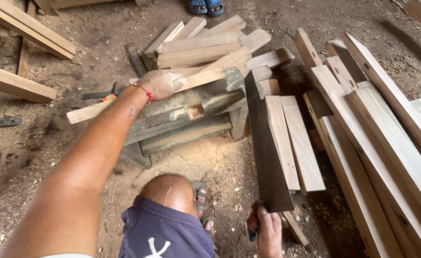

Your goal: The person saws through a piece of lumber by hand using a hand saw while holding the wood steady with their other hand on a wooden bench.

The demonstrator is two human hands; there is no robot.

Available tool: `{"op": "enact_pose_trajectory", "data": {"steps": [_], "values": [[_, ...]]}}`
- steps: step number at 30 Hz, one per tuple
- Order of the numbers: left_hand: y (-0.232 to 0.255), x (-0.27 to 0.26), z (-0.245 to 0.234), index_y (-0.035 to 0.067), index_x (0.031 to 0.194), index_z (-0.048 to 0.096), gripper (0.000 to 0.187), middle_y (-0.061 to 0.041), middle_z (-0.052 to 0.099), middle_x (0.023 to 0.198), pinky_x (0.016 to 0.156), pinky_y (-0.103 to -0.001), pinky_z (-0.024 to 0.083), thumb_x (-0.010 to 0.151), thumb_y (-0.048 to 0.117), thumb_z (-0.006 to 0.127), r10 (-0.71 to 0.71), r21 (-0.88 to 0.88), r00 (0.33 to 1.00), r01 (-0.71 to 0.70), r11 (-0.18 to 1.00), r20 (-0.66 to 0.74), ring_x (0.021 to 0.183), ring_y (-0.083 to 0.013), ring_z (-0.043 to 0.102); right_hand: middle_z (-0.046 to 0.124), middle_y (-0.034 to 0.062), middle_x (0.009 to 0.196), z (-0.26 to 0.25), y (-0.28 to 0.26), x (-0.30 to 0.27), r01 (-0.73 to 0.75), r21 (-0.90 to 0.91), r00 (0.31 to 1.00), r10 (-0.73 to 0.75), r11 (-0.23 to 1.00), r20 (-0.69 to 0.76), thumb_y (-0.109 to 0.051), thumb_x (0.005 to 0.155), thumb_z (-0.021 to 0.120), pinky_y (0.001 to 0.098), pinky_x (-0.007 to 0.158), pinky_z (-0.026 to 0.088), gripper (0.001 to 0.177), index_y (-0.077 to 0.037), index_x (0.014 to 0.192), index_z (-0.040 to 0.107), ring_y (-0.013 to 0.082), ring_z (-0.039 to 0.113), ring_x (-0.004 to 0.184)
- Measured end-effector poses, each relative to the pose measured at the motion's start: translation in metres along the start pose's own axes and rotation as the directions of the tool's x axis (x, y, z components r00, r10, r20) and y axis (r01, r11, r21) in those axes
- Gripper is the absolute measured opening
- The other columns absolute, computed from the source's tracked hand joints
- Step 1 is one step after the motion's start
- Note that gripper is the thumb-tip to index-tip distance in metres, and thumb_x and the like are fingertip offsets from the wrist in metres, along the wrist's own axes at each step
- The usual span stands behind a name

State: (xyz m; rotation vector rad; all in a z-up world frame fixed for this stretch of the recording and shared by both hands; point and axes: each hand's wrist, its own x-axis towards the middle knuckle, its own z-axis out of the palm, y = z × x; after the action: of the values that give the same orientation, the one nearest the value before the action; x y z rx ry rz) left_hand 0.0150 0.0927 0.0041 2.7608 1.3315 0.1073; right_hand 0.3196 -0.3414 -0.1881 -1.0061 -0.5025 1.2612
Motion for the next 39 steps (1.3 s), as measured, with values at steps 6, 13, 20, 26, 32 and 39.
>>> {"op": "enact_pose_trajectory", "data": {"steps": [6,13,20,26,32,39], "values": [[0.026,-0.002,-0.021,0.018,0.119,0.075,0.055,-0.018,0.075,0.116,0.095,-0.049,0.054,0.104,0.050,0.033,-0.348,0.035,0.932,0.347,0.937,0.104,0.103,-0.0327,0.072,0.048,0.0044,0.062,-0.015,0.026,0.019,-0.015,0.062,0.998,0.018,0.998,-0.054,-0.018,0.100,0.056,0.0305,0.044,0.033,0.025,0.006,0.102,0.059,0.0132,0.044,0.053],[0.049,-0.017,-0.041,0.010,0.104,0.079,0.065,-0.019,0.074,0.109,0.097,-0.050,0.051,0.098,0.065,0.043,-0.325,-0.098,0.933,0.313,0.945,-0.153,0.103,-0.0386,0.069,0.050,0.0043,0.063,-0.018,0.037,0.070,-0.025,-0.151,0.998,0.015,0.988,-0.064,-0.016,0.101,0.056,0.0300,0.046,0.034,0.023,0.006,0.104,0.061,0.0128,0.044,0.054],[0.050,-0.014,-0.040,0.012,0.108,0.079,0.068,-0.019,0.075,0.110,0.101,-0.047,0.052,0.098,0.067,0.040,-0.378,-0.083,0.921,0.371,0.925,-0.096,0.105,-0.0349,0.070,0.051,0.0042,0.064,-0.038,0.036,0.082,0.003,-0.192,0.989,-0.031,0.981,-0.146,-0.015,0.101,0.055,0.0295,0.048,0.035,0.023,0.006,0.105,0.063,0.0126,0.044,0.054],[0.049,-0.016,-0.033,0.016,0.136,0.063,0.078,-0.017,0.062,0.138,0.108,-0.048,0.049,0.089,0.076,0.049,-0.532,-0.317,0.792,0.609,0.727,0.300,0.126,-0.0316,0.059,0.053,0.0042,0.065,-0.040,0.046,0.038,-0.028,-0.229,0.995,0.005,0.973,-0.103,-0.014,0.101,0.054,0.0291,0.049,0.035,0.023,0.006,0.107,0.064,0.0124,0.045,0.055],[0.045,-0.017,-0.006,0.035,0.159,0.042,0.086,-0.018,0.044,0.160,0.114,-0.051,0.047,0.087,0.082,0.045,-0.347,-0.261,0.912,0.398,0.880,0.219,0.142,-0.0379,0.051,0.048,-0.0030,0.065,-0.007,0.004,0.014,0.038,-0.370,0.995,-0.003,0.928,0.095,-0.028,0.102,0.058,0.0265,0.046,0.033,0.025,-0.004,0.108,0.065,0.0085,0.042,0.055],[0.083,-0.057,-0.002,0.040,0.160,0.034,0.090,-0.006,0.032,0.168,0.129,-0.065,0.009,0.082,0.082,0.050,-0.410,-0.195,0.912,0.408,0.892,0.033,0.156,-0.0326,0.030,0.048,-0.0032,0.065,0.012,-0.019,0.009,0.024,-0.437,0.999,-0.012,0.899,0.031,-0.035,0.101,0.058,0.0269,0.045,0.033,0.028,-0.009,0.106,0.065,0.0087,0.041,0.054]]}}
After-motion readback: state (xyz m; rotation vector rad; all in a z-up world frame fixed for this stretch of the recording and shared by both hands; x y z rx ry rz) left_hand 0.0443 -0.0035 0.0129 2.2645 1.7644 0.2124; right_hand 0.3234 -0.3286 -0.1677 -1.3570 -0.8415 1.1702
